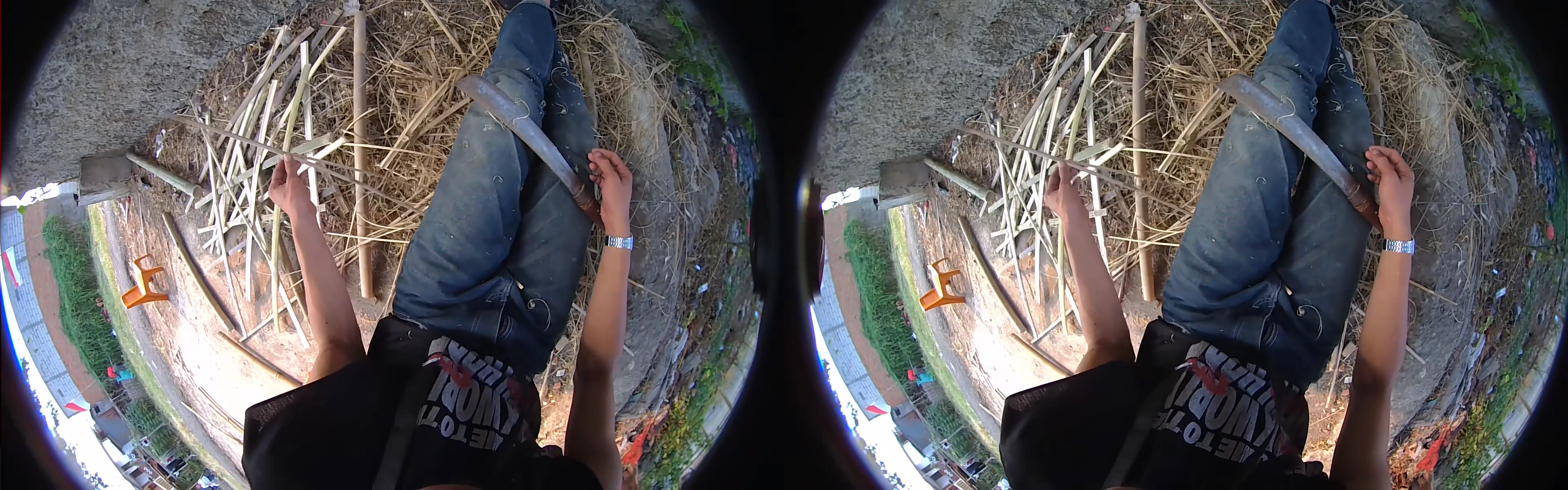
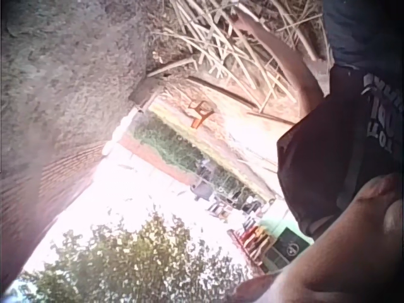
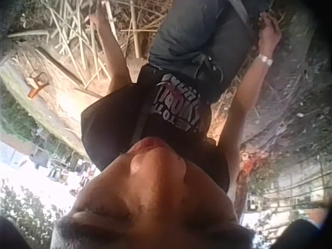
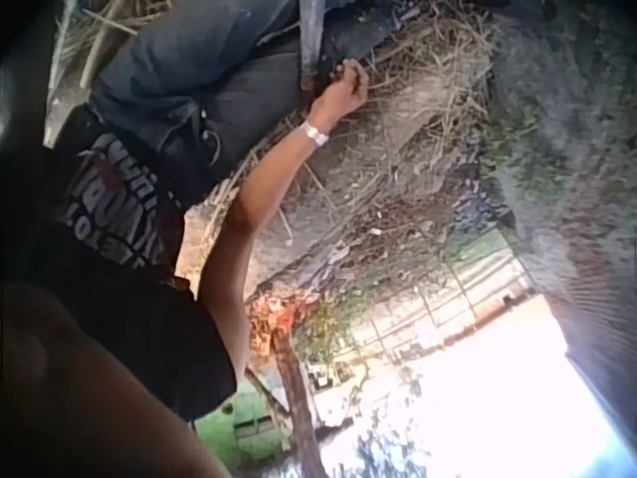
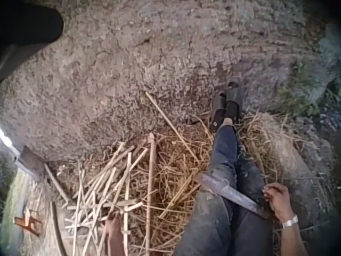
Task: The person shaves a thin bamboo strip using a machete and then splits the end of a bamboo pole with the same tool.
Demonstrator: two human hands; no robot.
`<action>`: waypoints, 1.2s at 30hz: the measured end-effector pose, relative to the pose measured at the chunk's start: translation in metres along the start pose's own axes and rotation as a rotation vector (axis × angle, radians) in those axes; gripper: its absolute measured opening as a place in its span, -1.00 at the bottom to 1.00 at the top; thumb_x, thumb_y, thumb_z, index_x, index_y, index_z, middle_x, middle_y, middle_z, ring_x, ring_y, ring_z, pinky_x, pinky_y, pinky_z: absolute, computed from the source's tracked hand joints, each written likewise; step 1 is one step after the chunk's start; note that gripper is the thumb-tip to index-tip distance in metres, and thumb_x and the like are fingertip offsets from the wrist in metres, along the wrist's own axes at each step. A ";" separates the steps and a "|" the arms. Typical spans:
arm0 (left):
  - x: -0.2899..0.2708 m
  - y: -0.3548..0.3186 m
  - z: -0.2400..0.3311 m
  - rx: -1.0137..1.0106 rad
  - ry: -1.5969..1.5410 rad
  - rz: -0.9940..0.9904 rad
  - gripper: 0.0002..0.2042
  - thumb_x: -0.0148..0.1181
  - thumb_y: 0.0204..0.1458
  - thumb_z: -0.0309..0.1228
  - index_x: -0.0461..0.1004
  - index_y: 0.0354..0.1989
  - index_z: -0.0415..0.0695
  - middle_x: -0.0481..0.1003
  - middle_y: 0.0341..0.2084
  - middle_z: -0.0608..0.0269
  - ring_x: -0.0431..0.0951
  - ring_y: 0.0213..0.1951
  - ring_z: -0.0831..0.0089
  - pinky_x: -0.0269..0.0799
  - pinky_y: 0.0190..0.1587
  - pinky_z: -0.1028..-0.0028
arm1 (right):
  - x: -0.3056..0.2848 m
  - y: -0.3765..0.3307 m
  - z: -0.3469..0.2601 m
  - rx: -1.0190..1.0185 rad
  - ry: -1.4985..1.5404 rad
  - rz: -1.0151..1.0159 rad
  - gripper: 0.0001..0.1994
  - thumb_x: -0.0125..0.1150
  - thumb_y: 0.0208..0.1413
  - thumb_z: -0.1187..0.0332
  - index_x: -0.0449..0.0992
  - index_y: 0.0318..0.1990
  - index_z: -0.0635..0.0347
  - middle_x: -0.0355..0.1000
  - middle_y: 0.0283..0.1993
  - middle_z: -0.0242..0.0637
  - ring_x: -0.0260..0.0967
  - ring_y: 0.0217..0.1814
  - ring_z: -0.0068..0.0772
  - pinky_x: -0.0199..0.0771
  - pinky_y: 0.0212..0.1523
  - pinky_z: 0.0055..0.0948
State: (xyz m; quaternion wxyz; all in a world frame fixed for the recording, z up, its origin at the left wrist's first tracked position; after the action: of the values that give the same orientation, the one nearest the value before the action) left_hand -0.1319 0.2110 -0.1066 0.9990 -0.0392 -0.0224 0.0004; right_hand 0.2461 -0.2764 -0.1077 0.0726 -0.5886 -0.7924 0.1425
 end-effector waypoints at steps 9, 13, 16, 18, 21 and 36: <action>-0.074 0.054 -0.117 -0.219 0.817 -0.084 -0.32 0.40 0.06 -0.14 0.38 0.28 -0.33 0.54 0.05 -0.09 0.54 0.07 0.13 0.42 0.16 0.25 | -0.005 -0.001 0.000 0.004 0.005 0.028 -0.82 0.21 0.27 0.37 0.64 -0.07 0.19 0.61 -0.16 -0.40 0.47 -0.21 -0.68 0.44 -0.19 -0.59; -0.120 0.049 -0.166 -0.213 1.262 -0.239 -0.14 0.43 -0.09 -0.04 0.29 0.35 -0.28 0.41 0.19 -0.25 0.33 0.32 -0.05 0.24 0.36 0.16 | 0.003 0.001 -0.001 0.012 0.002 0.016 -0.82 0.22 0.26 0.36 0.64 -0.07 0.18 0.61 -0.16 -0.40 0.46 -0.21 -0.69 0.42 -0.19 -0.59; -0.130 0.030 -0.184 0.017 1.533 -0.345 -0.14 0.40 -0.10 -0.07 0.26 0.37 -0.29 0.25 0.30 -0.29 0.09 0.44 -0.07 0.11 0.44 0.14 | 0.006 0.000 -0.003 0.018 -0.024 0.018 -0.82 0.22 0.26 0.35 0.64 -0.07 0.17 0.61 -0.16 -0.41 0.45 -0.21 -0.70 0.40 -0.20 -0.60; -0.136 0.024 -0.187 0.038 1.463 -0.339 -0.15 0.41 -0.10 -0.14 0.25 0.37 -0.30 0.18 0.34 -0.24 0.00 0.45 -0.08 0.03 0.46 0.09 | 0.008 0.001 -0.003 0.022 -0.038 0.015 -0.82 0.22 0.26 0.34 0.65 -0.07 0.17 0.61 -0.16 -0.42 0.45 -0.21 -0.70 0.39 -0.20 -0.61; -0.127 0.010 -0.174 -0.007 1.279 -0.123 -0.06 0.44 -0.10 -0.19 0.08 0.43 -0.34 0.20 0.29 -0.29 0.09 0.41 -0.10 0.13 0.41 0.07 | 0.001 0.002 -0.001 0.017 -0.054 0.016 -0.82 0.22 0.26 0.34 0.65 -0.07 0.17 0.61 -0.16 -0.43 0.45 -0.20 -0.71 0.37 -0.20 -0.61; -0.117 -0.041 -0.172 -0.229 1.140 -0.275 -0.45 0.33 0.00 -0.16 0.49 0.08 -0.29 0.55 -0.02 -0.25 0.56 -0.01 -0.09 0.45 0.12 0.13 | -0.002 0.000 0.000 0.025 -0.036 0.006 -0.80 0.24 0.27 0.35 0.63 -0.03 0.17 0.61 -0.12 -0.43 0.46 -0.17 -0.70 0.41 -0.17 -0.62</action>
State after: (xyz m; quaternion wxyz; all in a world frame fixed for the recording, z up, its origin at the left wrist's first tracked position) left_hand -0.2410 0.1561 -0.2798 0.8339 -0.1373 0.5124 -0.1526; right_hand 0.2468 -0.2782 -0.1074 0.0652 -0.5872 -0.7901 0.1633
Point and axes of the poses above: each hand's wrist, its own y-axis towards the middle knuckle, its own x-axis out of the palm, z = x × y, the point moved 2 cm from there along y, towards the middle knuckle
